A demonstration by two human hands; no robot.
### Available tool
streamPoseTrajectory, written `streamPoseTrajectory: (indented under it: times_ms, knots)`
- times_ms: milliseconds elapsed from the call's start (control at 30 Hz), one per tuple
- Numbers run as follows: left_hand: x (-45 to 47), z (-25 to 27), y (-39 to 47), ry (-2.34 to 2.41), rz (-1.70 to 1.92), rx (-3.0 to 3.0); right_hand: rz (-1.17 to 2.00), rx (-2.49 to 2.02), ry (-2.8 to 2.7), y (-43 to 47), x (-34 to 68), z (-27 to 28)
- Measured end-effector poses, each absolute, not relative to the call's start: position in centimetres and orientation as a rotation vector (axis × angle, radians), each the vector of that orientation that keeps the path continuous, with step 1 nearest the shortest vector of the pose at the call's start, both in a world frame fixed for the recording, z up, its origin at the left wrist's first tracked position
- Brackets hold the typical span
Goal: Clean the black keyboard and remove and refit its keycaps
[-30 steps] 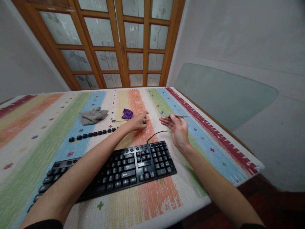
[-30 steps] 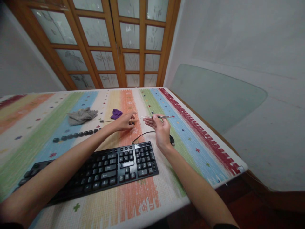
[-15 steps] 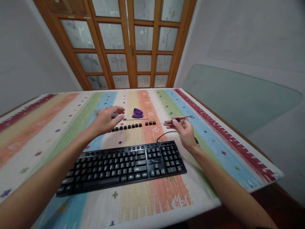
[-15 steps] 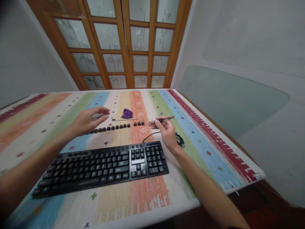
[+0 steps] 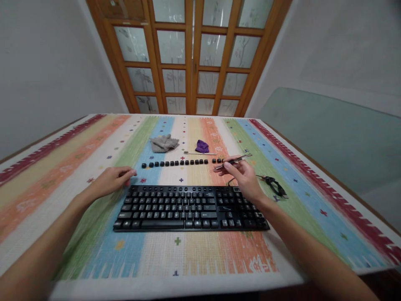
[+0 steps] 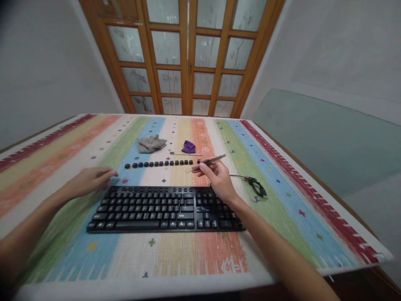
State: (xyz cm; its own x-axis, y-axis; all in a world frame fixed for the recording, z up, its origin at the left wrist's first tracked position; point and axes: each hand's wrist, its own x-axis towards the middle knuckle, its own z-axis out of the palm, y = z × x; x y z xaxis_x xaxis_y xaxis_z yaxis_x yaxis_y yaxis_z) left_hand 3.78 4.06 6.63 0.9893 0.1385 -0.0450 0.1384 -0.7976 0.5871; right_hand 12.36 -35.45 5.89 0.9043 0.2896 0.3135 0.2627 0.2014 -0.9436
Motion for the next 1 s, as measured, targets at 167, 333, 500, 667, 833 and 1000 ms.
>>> streamPoseTrajectory:
  times_ms: [167,333,500,667,833,1000]
  knots:
    - [2.8,5.0,4.7,0.232,-0.178,2.164,0.285,-1.494,-0.694,-30.6,11.4,6.7]
    - [2.0,3.9,5.2,0.163,-0.188,2.043,0.399,-1.672,-0.982,-24.8,10.5,7.1]
    - [1.5,3.1,4.9,0.153,-0.122,2.015,0.399,-1.717,-1.211,-19.2,10.2,6.6]
    - [1.7,2.4,5.1,0.089,0.002,2.079,0.360,-1.769,-1.378,-15.4,10.1,6.4]
    - [1.7,2.7,5.7,-0.026,0.069,2.211,0.368,-1.906,-1.451,-14.0,9.9,7.0]
    - [1.2,3.3,6.0,-0.024,0.004,2.254,0.390,-1.940,-1.449,-14.0,10.1,7.5]
